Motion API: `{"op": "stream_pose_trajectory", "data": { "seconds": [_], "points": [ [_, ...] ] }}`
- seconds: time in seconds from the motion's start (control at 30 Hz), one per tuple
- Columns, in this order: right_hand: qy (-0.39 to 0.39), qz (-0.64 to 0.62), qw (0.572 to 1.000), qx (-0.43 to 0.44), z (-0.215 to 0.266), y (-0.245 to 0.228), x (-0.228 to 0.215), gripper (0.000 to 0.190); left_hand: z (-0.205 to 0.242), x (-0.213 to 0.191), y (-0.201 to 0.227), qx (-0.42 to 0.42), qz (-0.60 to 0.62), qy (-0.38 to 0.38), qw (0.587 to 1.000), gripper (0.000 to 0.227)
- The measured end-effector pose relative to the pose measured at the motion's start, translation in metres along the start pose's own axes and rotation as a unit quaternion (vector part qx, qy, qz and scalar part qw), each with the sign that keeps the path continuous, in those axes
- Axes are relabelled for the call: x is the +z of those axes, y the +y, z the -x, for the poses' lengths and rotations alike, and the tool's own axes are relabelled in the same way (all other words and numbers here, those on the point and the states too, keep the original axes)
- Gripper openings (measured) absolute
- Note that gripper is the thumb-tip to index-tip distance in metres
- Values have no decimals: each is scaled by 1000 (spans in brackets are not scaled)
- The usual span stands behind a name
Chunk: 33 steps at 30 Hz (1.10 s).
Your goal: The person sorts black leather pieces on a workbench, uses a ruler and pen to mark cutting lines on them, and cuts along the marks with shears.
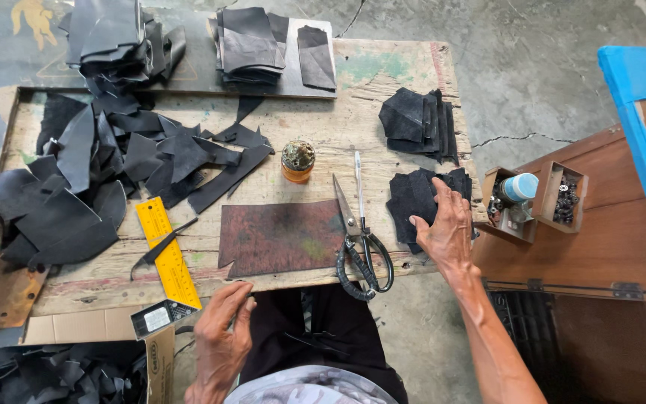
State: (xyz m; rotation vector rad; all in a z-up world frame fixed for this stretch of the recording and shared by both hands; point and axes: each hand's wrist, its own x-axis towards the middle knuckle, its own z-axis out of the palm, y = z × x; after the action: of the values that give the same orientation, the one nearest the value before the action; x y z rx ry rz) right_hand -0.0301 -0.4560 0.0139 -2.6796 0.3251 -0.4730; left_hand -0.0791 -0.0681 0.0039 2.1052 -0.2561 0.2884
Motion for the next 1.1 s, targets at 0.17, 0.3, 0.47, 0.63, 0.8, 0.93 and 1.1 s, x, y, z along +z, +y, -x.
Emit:
{"op": "stream_pose_trajectory", "data": {
  "seconds": [0.17,0.3,0.47,0.63,0.8,0.93,1.1],
  "points": [
    [18,-92,989,110,-12,13,-30,46,-27,30,23,14,83,-45,995,23],
    [37,-135,985,96,1,20,-37,36,-63,117,55,107,197,-136,965,27],
    [37,-170,978,117,7,25,-33,38,-119,232,88,345,28,-256,903,80],
    [-14,-256,961,103,15,44,-24,45,-130,265,80,369,-71,-369,850,71],
    [-36,-185,979,82,15,44,-22,46,-149,268,69,231,29,-400,887,37],
    [-91,-81,990,74,13,31,-22,52,-176,255,64,36,209,-287,934,30],
    [-139,8,990,-19,7,17,-27,84,-206,206,51,-127,270,-139,944,40]
  ]
}}
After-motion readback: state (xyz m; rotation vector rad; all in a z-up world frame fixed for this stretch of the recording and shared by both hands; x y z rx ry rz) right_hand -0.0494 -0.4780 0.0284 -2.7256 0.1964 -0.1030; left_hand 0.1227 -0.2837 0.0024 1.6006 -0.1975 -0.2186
